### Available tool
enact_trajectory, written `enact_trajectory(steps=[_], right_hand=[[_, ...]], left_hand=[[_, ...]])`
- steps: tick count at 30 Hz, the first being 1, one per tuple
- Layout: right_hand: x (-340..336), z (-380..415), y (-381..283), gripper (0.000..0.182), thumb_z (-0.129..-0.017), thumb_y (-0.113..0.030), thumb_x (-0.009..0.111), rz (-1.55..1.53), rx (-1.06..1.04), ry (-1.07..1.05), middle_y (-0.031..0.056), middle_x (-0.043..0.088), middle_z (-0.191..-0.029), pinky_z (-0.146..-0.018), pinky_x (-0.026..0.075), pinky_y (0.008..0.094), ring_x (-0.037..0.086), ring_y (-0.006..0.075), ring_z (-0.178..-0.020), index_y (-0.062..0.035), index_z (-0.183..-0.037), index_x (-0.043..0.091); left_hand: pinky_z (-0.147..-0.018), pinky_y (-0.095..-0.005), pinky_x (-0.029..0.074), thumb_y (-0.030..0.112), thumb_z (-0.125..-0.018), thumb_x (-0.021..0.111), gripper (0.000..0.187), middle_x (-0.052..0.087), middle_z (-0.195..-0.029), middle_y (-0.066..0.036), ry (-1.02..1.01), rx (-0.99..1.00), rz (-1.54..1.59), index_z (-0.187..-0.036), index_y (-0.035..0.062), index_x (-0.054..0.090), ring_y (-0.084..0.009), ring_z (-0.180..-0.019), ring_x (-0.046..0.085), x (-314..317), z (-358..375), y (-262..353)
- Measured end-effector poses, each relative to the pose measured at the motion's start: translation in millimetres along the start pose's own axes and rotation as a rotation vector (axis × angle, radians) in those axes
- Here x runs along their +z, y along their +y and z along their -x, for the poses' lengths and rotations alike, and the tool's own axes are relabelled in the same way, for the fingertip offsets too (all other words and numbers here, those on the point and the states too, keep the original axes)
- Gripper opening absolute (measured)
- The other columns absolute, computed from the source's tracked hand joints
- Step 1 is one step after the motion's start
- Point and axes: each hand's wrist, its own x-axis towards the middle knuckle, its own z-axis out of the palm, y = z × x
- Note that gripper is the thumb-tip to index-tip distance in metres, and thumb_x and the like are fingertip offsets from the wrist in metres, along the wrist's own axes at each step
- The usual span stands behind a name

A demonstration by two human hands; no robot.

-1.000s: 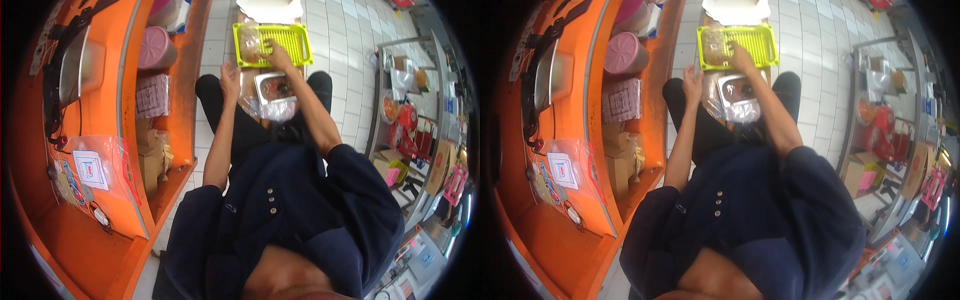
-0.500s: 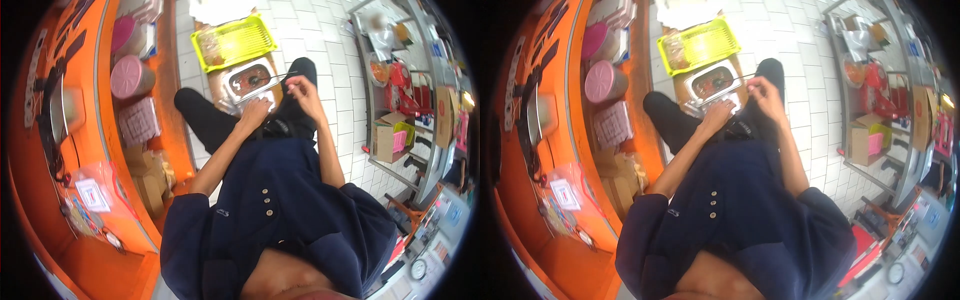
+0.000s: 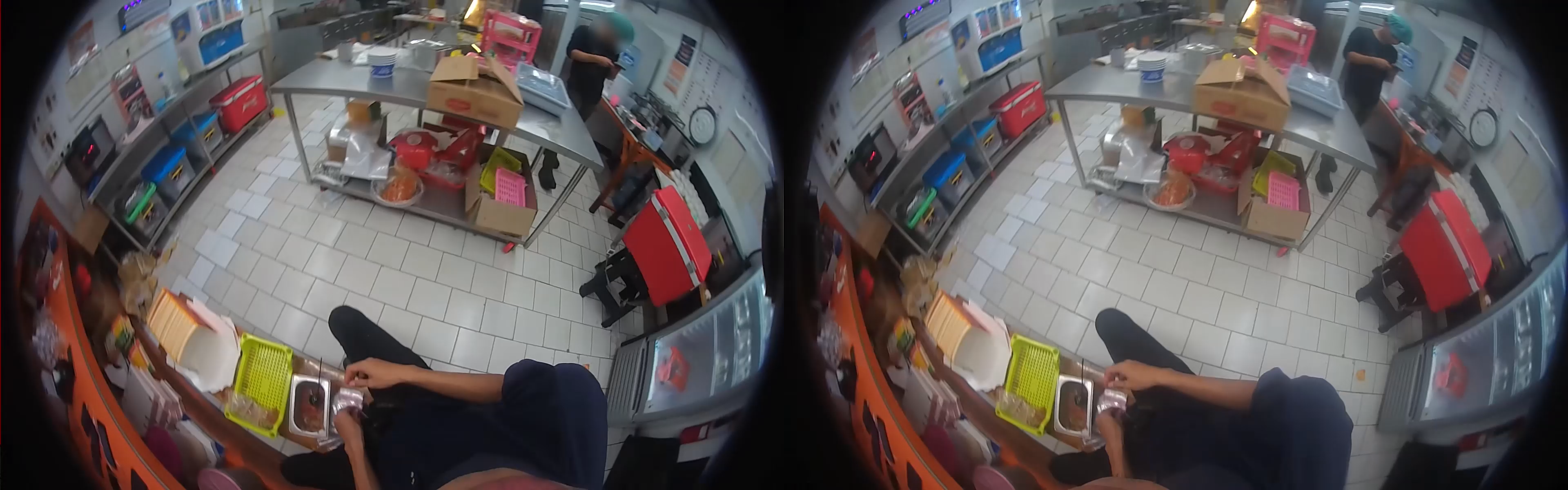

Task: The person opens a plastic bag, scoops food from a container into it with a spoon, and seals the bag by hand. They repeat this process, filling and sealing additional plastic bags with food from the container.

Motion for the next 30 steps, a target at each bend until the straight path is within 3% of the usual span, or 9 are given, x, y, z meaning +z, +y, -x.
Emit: enact_trajectory(steps=[2, 5, 7, 14, 17, 21, 26, 27, 30], right_hand=[[4, -2, 6, 0.021, -0.096, -0.022, 0.065, 0.042, -0.035, 0.023, 0.0101, 0.071, -0.096, -0.074, 0.052, 0.0373, 0.067, 0.0219, -0.082, -0.0056, -0.109, 0.065], [3, 1, 2, 0.022, -0.094, -0.023, 0.067, 0.046, 0.002, -0.037, 0.0104, 0.072, -0.095, -0.073, 0.053, 0.0377, 0.069, 0.024, -0.08, -0.0048, -0.106, 0.066], [4, 3, -2, 0.022, -0.092, -0.023, 0.069, 0.088, 0.055, -0.229, 0.0104, 0.073, -0.092, -0.073, 0.053, 0.0378, 0.07, 0.0243, -0.081, -0.0044, -0.103, 0.068], [25, 2, -28, 0.03, -0.09, -0.035, 0.071, -0.006, -0.111, -0.089, 0.0118, 0.074, -0.088, -0.068, 0.054, 0.0372, 0.071, 0.0237, -0.074, -0.0066, -0.098, 0.071], [18, -4, -46, 0.033, -0.087, -0.04, 0.074, 0.037, 0.019, -0.07, 0.0139, 0.071, -0.074, -0.06, 0.052, 0.0361, 0.068, 0.0208, -0.064, -0.008, -0.094, 0.077], [11, -11, -50, 0.018, -0.089, -0.017, 0.074, -0.05, 0.115, -0.128, 0.0068, 0.074, -0.082, -0.066, 0.054, 0.0282, 0.067, 0.0108, -0.075, 0.0002, -0.094, 0.076], [-1, -13, -67, 0.019, -0.096, -0.015, 0.064, -0.16, 0.296, -0.253, 0.0028, 0.071, -0.081, -0.067, 0.051, 0.0222, 0.065, 0.0069, -0.077, 0.0013, -0.1, 0.073], [-4, -13, -70, 0.023, -0.09, -0.013, 0.067, -0.159, 0.3, -0.267, 0.0125, 0.074, -0.083, -0.07, 0.054, 0.029, 0.07, 0.0143, -0.078, 0.0063, -0.1, 0.072], [-8, -16, -79, 0.023, -0.089, -0.013, 0.067, -0.19, 0.266, -0.315, 0.0124, 0.074, -0.085, -0.071, 0.054, 0.0287, 0.069, 0.0143, -0.08, 0.0057, -0.103, 0.071]], left_hand=[[-0.063, -0.0471, 0.052, 0.006, -0.085, 0.071, 0.015, 0.069, -0.074, -0.023, 0.022, 0.047, 0.022, -0.094, -0.0066, 0.071, -0.0364, -0.071, 0.07, -13, 4, 10], [-0.052, -0.0372, 0.052, 0.005, -0.089, 0.072, 0.014, 0.069, -0.074, -0.016, -0.023, -0.224, 0.387, -0.094, -0.0081, 0.068, -0.025, -0.064, 0.07, -39, 16, 37], [-0.046, -0.0263, 0.051, 0.004, -0.092, 0.07, 0.014, 0.068, -0.08, -0.011, 0.055, -0.449, 0.981, -0.097, -0.0083, 0.065, -0.0167, -0.062, 0.068, -41, 25, 34], [-0.046, -0.02, 0.041, 0.013, -0.095, 0.069, 0.015, 0.065, -0.074, -0.004, 0.088, -0.316, 0.981, -0.097, -0.0012, 0.068, -0.0084, -0.056, 0.056, -67, 27, 78], [-0.049, -0.0201, 0.041, 0.017, -0.096, 0.07, 0.017, 0.065, -0.074, -0.001, 0.138, -0.27, 0.928, -0.097, 0.0, 0.068, -0.0063, -0.057, 0.056, -78, 24, 100], [-0.053, -0.0228, 0.045, 0.009, -0.093, 0.071, 0.012, 0.066, -0.08, -0.006, 0.119, -0.197, 0.963, -0.097, -0.0023, 0.068, -0.0095, -0.063, 0.06, -83, 19, 101], [-0.058, -0.0214, 0.049, 0.009, -0.092, 0.072, 0.012, 0.069, -0.077, -0.007, 0.055, -0.19, 0.947, -0.091, -0.0027, 0.068, -0.0094, -0.065, 0.063, -105, 19, 116], [-0.06, -0.022, 0.051, 0.009, -0.091, 0.072, 0.012, 0.069, -0.077, -0.007, 0.021, -0.21, 0.942, -0.091, -0.003, 0.069, -0.0098, -0.066, 0.064, -110, 21, 118], [-0.062, -0.023, 0.053, 0.01, -0.092, 0.072, 0.013, 0.07, -0.078, -0.008, 0.029, -0.207, 1.108, -0.094, -0.0031, 0.07, -0.011, -0.069, 0.067, -111, 21, 115]])
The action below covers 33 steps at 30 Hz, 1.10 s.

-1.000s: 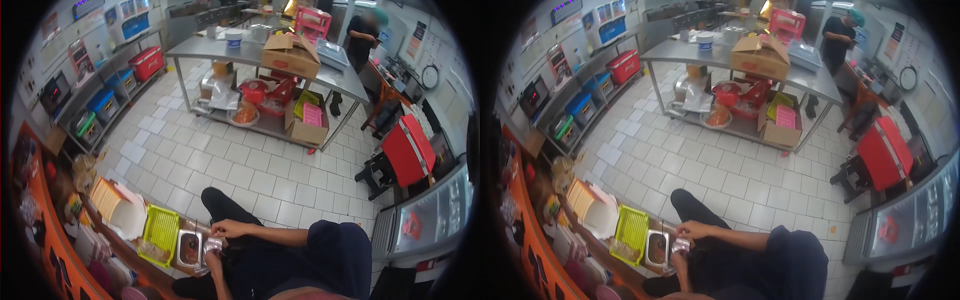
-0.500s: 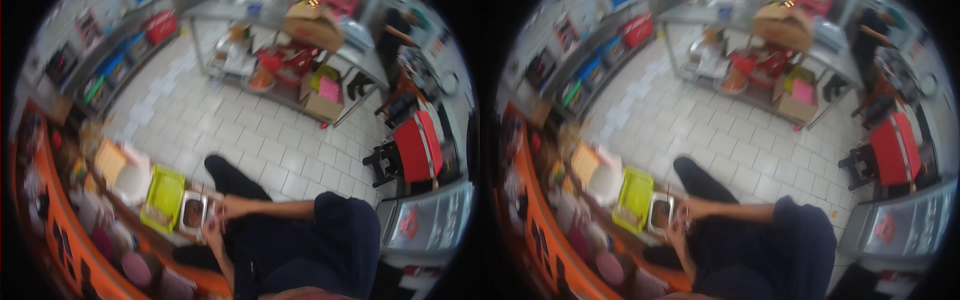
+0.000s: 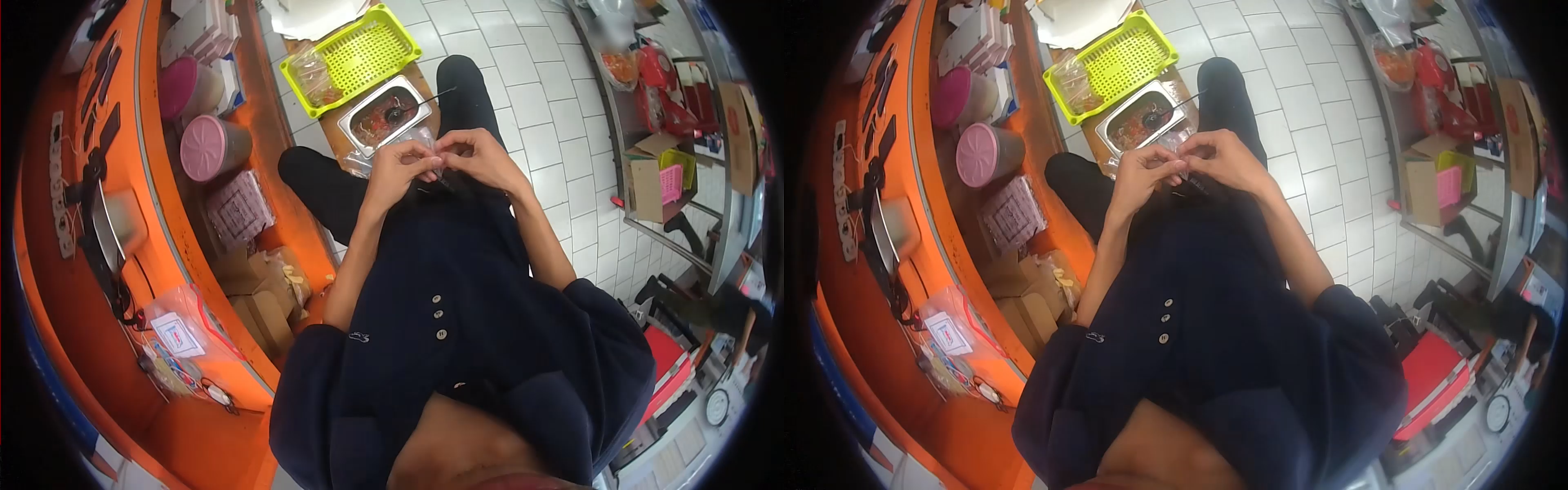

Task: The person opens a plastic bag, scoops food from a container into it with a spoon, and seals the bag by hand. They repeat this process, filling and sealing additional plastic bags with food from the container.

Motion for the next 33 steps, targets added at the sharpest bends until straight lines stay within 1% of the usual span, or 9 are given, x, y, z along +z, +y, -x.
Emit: enact_trajectory(steps=[12, 14, 15, 17, 19, 21, 27, 31, 33], right_hand=[[-10, -17, -25, 0.021, -0.088, -0.014, 0.07, 0.211, -0.078, -0.063, 0.009, 0.071, -0.083, -0.067, 0.051, 0.0296, 0.066, 0.0151, -0.077, 0.0002, -0.104, 0.072], [-11, -19, -31, 0.018, -0.092, -0.015, 0.063, 0.505, -0.157, -0.094, 0.0126, 0.068, -0.079, -0.066, 0.049, 0.0325, 0.064, 0.0203, -0.071, 0.0019, -0.096, 0.068], [-9, -20, -30, 0.018, -0.092, -0.015, 0.063, 0.503, -0.156, -0.094, 0.0126, 0.068, -0.079, -0.066, 0.049, 0.0325, 0.064, 0.0203, -0.071, 0.0019, -0.096, 0.068], [-4, -23, -26, 0.022, -0.093, -0.017, 0.055, 0.441, -0.252, -0.152, 0.0208, 0.061, -0.078, -0.068, 0.047, 0.0429, 0.062, 0.0375, -0.076, 0.0025, -0.083, 0.056], [3, -25, -20, 0.024, -0.094, -0.018, 0.053, 0.393, -0.259, -0.122, 0.0219, 0.058, -0.077, -0.067, 0.045, 0.045, 0.059, 0.0389, -0.074, 0.0031, -0.083, 0.054], [8, -29, -13, 0.025, -0.095, -0.018, 0.05, 0.344, -0.272, -0.097, 0.023, 0.055, -0.076, -0.067, 0.043, 0.047, 0.056, 0.0403, -0.072, 0.0038, -0.084, 0.053], [9, -26, -18, 0.024, -0.096, -0.018, 0.05, 0.291, -0.155, -0.099, 0.0229, 0.053, -0.075, -0.067, 0.042, 0.049, 0.053, 0.0437, -0.072, 0.0034, -0.087, 0.051], [11, -24, -23, 0.02, -0.097, -0.018, 0.05, 0.429, -0.346, -0.043, 0.0213, 0.06, -0.079, -0.069, 0.045, 0.0489, 0.058, 0.0443, -0.077, 0.0009, -0.095, 0.056], [15, -19, -28, 0.02, -0.098, -0.019, 0.05, 0.481, -0.34, -0.006, 0.0211, 0.062, -0.082, -0.07, 0.046, 0.0488, 0.06, 0.0443, -0.079, -0.0001, -0.098, 0.057]], left_hand=[[-0.056, -0.0218, 0.05, 0.019, -0.098, 0.066, 0.018, 0.072, -0.081, -0.006, 0.075, 0.018, -0.165, -0.096, 0.0009, 0.07, -0.0089, -0.068, 0.066, 0, -5, 23], [-0.056, -0.0256, 0.049, 0.018, -0.098, 0.065, 0.02, 0.071, -0.079, -0.008, 0.069, 0.072, -0.254, -0.094, -0.0009, 0.068, -0.0127, -0.066, 0.067, -2, -6, 26], [-0.055, -0.0293, 0.049, 0.017, -0.098, 0.063, 0.021, 0.069, -0.078, -0.009, 0.061, 0.127, -0.342, -0.092, -0.0027, 0.067, -0.0165, -0.064, 0.067, -2, -6, 27], [-0.054, -0.033, 0.047, 0.017, -0.096, 0.063, 0.021, 0.066, -0.073, -0.012, 0.095, 0.169, -0.418, -0.09, -0.0031, 0.065, -0.0203, -0.06, 0.064, -2, -7, 30], [-0.053, -0.0367, 0.045, 0.017, -0.095, 0.064, 0.022, 0.062, -0.068, -0.016, 0.138, 0.212, -0.493, -0.089, -0.0036, 0.064, -0.024, -0.055, 0.06, -2, -4, 31], [-0.051, -0.0297, 0.044, 0.018, -0.096, 0.062, 0.023, 0.063, -0.063, -0.01, 0.194, 0.256, -0.81, -0.086, -0.003, 0.065, -0.0082, -0.057, 0.06, -4, -5, 31], [-0.053, -0.0311, 0.043, 0.016, -0.093, 0.062, 0.022, 0.061, -0.061, -0.01, 0.259, 0.159, -0.679, -0.083, -0.004, 0.065, -0.011, -0.055, 0.058, 1, 0, 34], [-0.054, -0.0333, 0.044, 0.017, -0.093, 0.062, 0.024, 0.06, -0.061, -0.013, 0.274, 0.23, -0.54, -0.084, -0.005, 0.064, -0.014, -0.055, 0.057, 4, -4, 38], [-0.056, -0.0369, 0.045, 0.018, -0.095, 0.059, 0.026, 0.06, -0.064, -0.018, 0.266, 0.245, -0.601, -0.084, -0.0056, 0.062, -0.0255, -0.055, 0.058, 5, -3, 40]])
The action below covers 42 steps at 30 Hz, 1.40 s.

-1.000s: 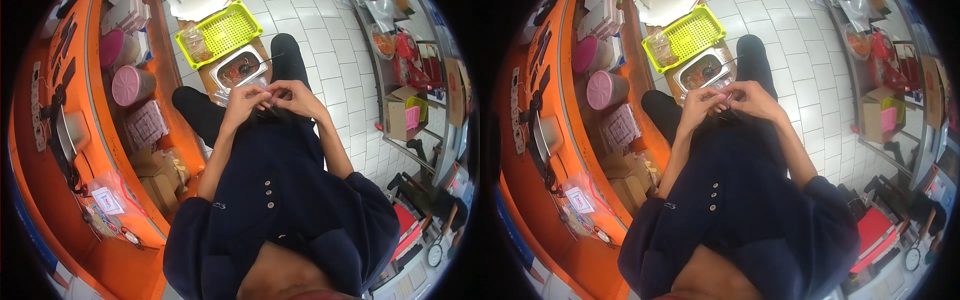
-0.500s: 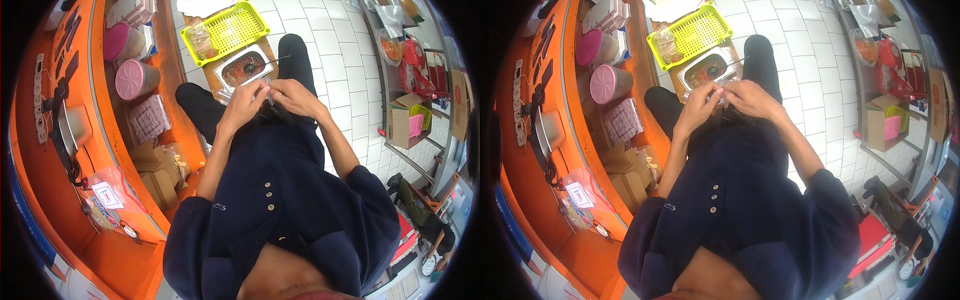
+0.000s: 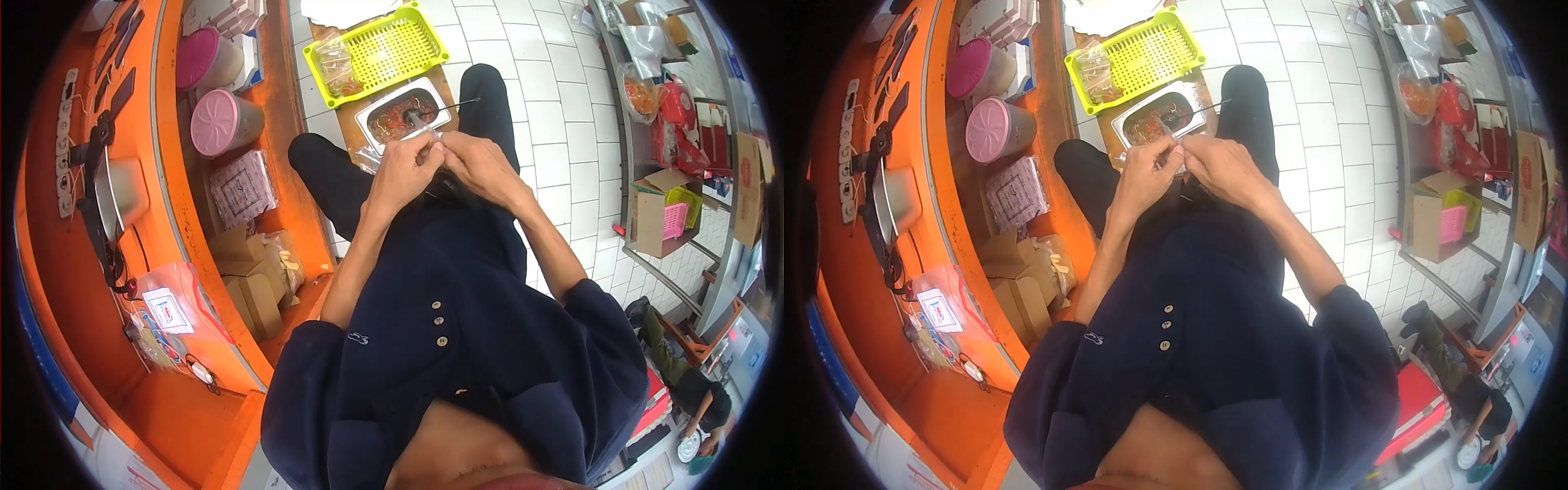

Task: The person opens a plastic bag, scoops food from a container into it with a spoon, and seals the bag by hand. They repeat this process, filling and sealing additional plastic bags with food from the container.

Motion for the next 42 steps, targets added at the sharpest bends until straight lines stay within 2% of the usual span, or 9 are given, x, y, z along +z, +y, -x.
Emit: enact_trajectory(steps=[6, 11, 20, 24, 27, 30, 33, 37, 42], right_hand=[[18, 14, 29, 0.022, -0.1, -0.02, 0.049, -0.072, 0.02, -0.098, 0.0177, 0.063, -0.076, -0.065, 0.048, 0.0428, 0.063, 0.0361, -0.07, -0.0005, -0.093, 0.058], [47, 28, 54, 0.033, -0.103, -0.021, 0.046, -0.708, 0.441, -0.206, 0.0019, 0.054, -0.065, -0.052, 0.042, 0.0257, 0.053, 0.005, -0.059, -0.0029, -0.076, 0.052], [27, 16, 25, 0.024, -0.086, -0.011, 0.058, 0.321, 0.058, 0.18, 0.0194, 0.059, -0.07, -0.062, 0.05, 0.0413, 0.055, 0.0395, -0.061, 0.0064, -0.07, 0.054], [2, 8, 23, 0.024, -0.086, -0.007, 0.06, -0.003, 0.146, 0.02, 0.0139, 0.06, -0.066, -0.061, 0.051, 0.0365, 0.06, 0.0297, -0.059, 0.0053, -0.066, 0.053], [-7, 8, 22, 0.031, -0.087, -0.005, 0.059, -0.529, 0.332, -0.132, 0.0065, 0.058, -0.064, -0.06, 0.052, 0.031, 0.062, 0.0162, -0.06, -0.0001, -0.059, 0.046], [-7, 7, 29, 0.039, -0.087, 0.0, 0.066, -0.709, 0.354, -0.076, 0.0045, 0.064, -0.079, -0.057, 0.053, 0.0241, 0.065, 0.0089, -0.068, -0.0075, -0.065, 0.035], [-8, 9, 26, 0.025, -0.086, 0.002, 0.07, -0.82, 0.344, 0.019, 0.0047, 0.066, -0.089, -0.056, 0.054, 0.0238, 0.067, 0.0111, -0.069, -0.0037, -0.072, 0.049], [-14, 11, 15, 0.007, -0.084, 0.001, 0.073, -0.692, 0.335, -0.088, 0.0043, 0.067, -0.093, -0.055, 0.054, 0.0248, 0.068, 0.0129, -0.07, 0.0014, -0.086, 0.066], [-12, 7, 10, 0.031, -0.076, -0.008, 0.083, -0.225, 0.208, -0.13, 0.0081, 0.066, -0.09, -0.057, 0.047, 0.0298, 0.056, 0.0123, -0.06, -0.0027, -0.105, 0.075]], left_hand=[[-0.062, -0.0494, 0.046, 0.018, -0.098, 0.053, 0.025, 0.062, -0.075, -0.028, -0.055, 0.056, -0.174, -0.086, -0.004, 0.056, -0.0479, -0.072, 0.06, 21, 23, -27], [-0.061, -0.0523, 0.045, 0.017, -0.099, 0.053, 0.026, 0.058, -0.068, -0.028, -0.019, -0.021, -0.246, -0.082, -0.003, 0.055, -0.0477, -0.069, 0.061, 44, 38, -40], [-0.066, -0.0479, 0.05, 0.021, -0.093, 0.057, 0.028, 0.063, -0.075, -0.027, -0.119, -0.184, -0.467, -0.092, -0.0057, 0.065, -0.0441, -0.071, 0.065, 23, 29, -27], [-0.075, -0.042, 0.051, 0.025, -0.097, 0.057, 0.03, 0.067, -0.089, -0.022, -0.002, -0.118, -0.03, -0.103, -0.0028, 0.067, -0.0357, -0.084, 0.068, -2, 15, -6], [-0.088, -0.032, 0.047, 0.026, -0.102, 0.057, 0.026, 0.068, -0.098, -0.008, 0.131, 0.34, -0.149, -0.108, 0.0016, 0.066, -0.0235, -0.094, 0.063, 1, -6, -38], [-0.086, -0.0299, 0.046, 0.025, -0.102, 0.058, 0.025, 0.066, -0.095, -0.005, -0.268, -0.065, 0.293, -0.104, 0.0008, 0.065, -0.0154, -0.091, 0.06, -10, -7, -38], [-0.079, -0.0279, 0.047, 0.022, -0.102, 0.059, 0.023, 0.065, -0.089, -0.003, -0.232, -0.072, 0.334, -0.101, 0.0004, 0.065, -0.0096, -0.083, 0.058, -10, -6, -32], [-0.075, -0.0259, 0.048, 0.021, -0.099, 0.062, 0.023, 0.068, -0.084, -0.007, -0.24, -0.14, 0.194, -0.106, -0.0004, 0.067, -0.0106, -0.076, 0.061, -19, -4, -14], [-0.083, -0.0338, 0.05, 0.027, -0.087, 0.075, 0.035, 0.07, -0.099, -0.013, -0.18, 0.132, 0.074, -0.109, 0.0008, 0.068, -0.0229, -0.091, 0.066, -20, 4, -14]])
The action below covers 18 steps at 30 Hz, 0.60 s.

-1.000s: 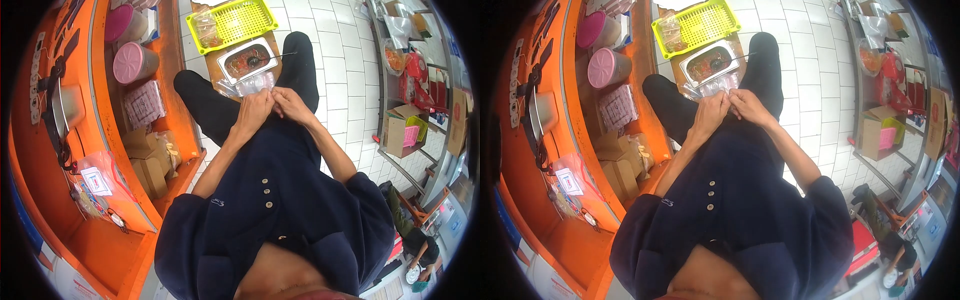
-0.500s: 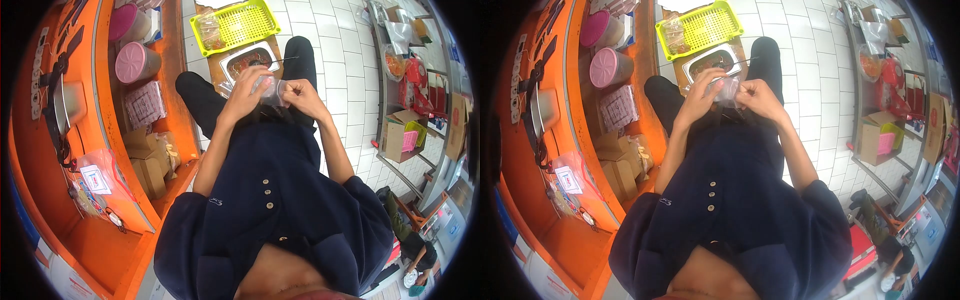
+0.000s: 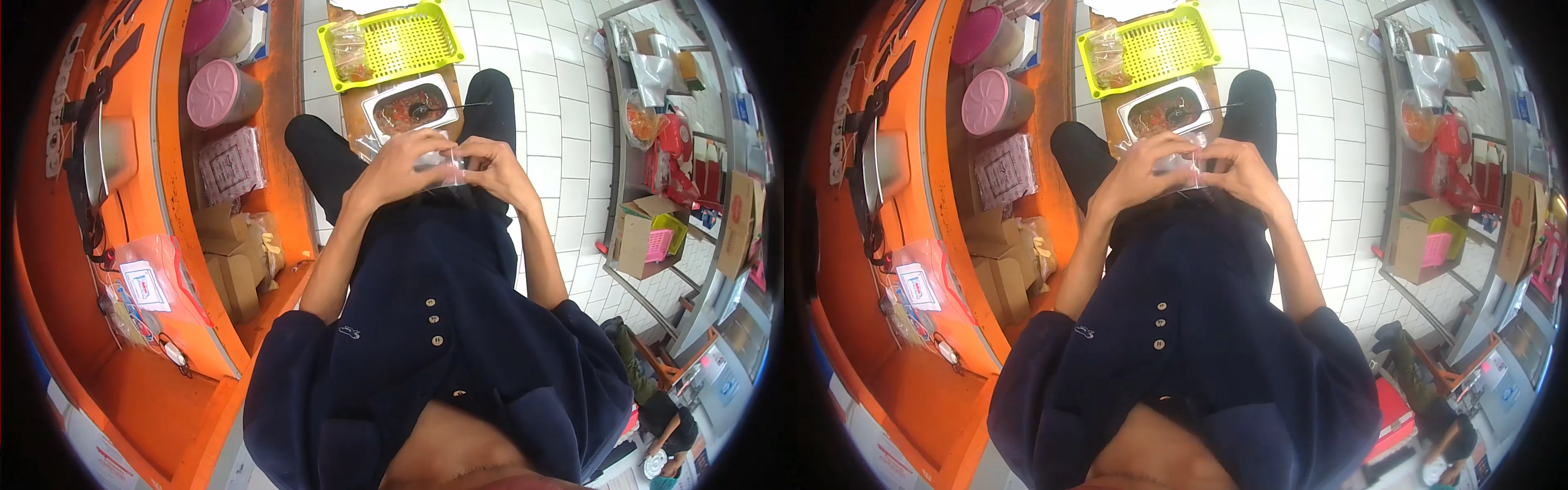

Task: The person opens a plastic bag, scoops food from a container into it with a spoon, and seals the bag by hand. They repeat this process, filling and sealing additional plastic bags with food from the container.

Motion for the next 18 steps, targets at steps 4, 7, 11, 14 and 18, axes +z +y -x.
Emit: enact_trajectory(steps=[4, 7, 11, 14, 18], right_hand=[[8, -2, -9, 0.031, -0.074, -0.005, 0.084, 0.07, 0.005, 0.001, 0.0017, 0.059, -0.082, -0.056, 0.04, 0.0275, 0.046, 0.0082, -0.06, -0.002, -0.103, 0.075], [14, -8, -9, 0.031, -0.074, -0.01, 0.085, 0.183, -0.063, 0.019, 0.0069, 0.062, -0.084, -0.059, 0.044, 0.0306, 0.052, 0.0147, -0.062, -0.004, -0.102, 0.075], [3, -50, 7, 0.023, -0.077, -0.014, 0.081, 0.472, -0.392, 0.355, 0.0099, 0.066, -0.089, -0.061, 0.048, 0.0324, 0.059, 0.0214, -0.068, -0.0035, -0.095, 0.073], [-10, -87, 36, 0.025, -0.08, -0.017, 0.077, 0.945, -0.594, 0.491, 0.0141, 0.069, -0.092, -0.062, 0.052, 0.0339, 0.066, 0.0271, -0.074, -0.0053, -0.1, 0.07], [-10, -116, 62, 0.025, -0.086, -0.013, 0.065, 1.193, -0.104, -0.025, 0.0172, 0.07, -0.089, -0.065, 0.057, 0.0406, 0.071, 0.0315, -0.08, -0.0079, -0.11, 0.066]], left_hand=[[-0.094, -0.042, 0.048, 0.031, -0.075, 0.084, 0.05, 0.068, -0.113, -0.015, -0.026, 0.131, -0.348, -0.113, 0.0021, 0.067, -0.0338, -0.107, 0.063, -3, 9, 10], [-0.093, -0.0433, 0.048, 0.031, -0.073, 0.084, 0.049, 0.067, -0.104, -0.013, 0.013, 0.103, -0.344, -0.108, 0.0022, 0.065, -0.035, -0.106, 0.062, -5, 14, 3], [-0.095, -0.0403, 0.049, 0.027, -0.074, 0.084, 0.047, 0.069, -0.108, -0.011, 0.249, -0.089, -0.218, -0.11, 0.0024, 0.066, -0.0302, -0.104, 0.065, -22, 36, -17], [-0.091, -0.0347, 0.049, 0.024, -0.074, 0.086, 0.049, 0.07, -0.112, -0.01, 0.372, -0.259, -0.08, -0.114, 0.004, 0.066, -0.0201, -0.101, 0.067, -36, 59, -44], [-0.091, -0.0296, 0.048, 0.018, -0.086, 0.08, 0.04, 0.069, -0.11, -0.007, 0.494, -0.369, 0.427, -0.118, 0.0022, 0.063, -0.0158, -0.103, 0.065, -25, 81, -94]])
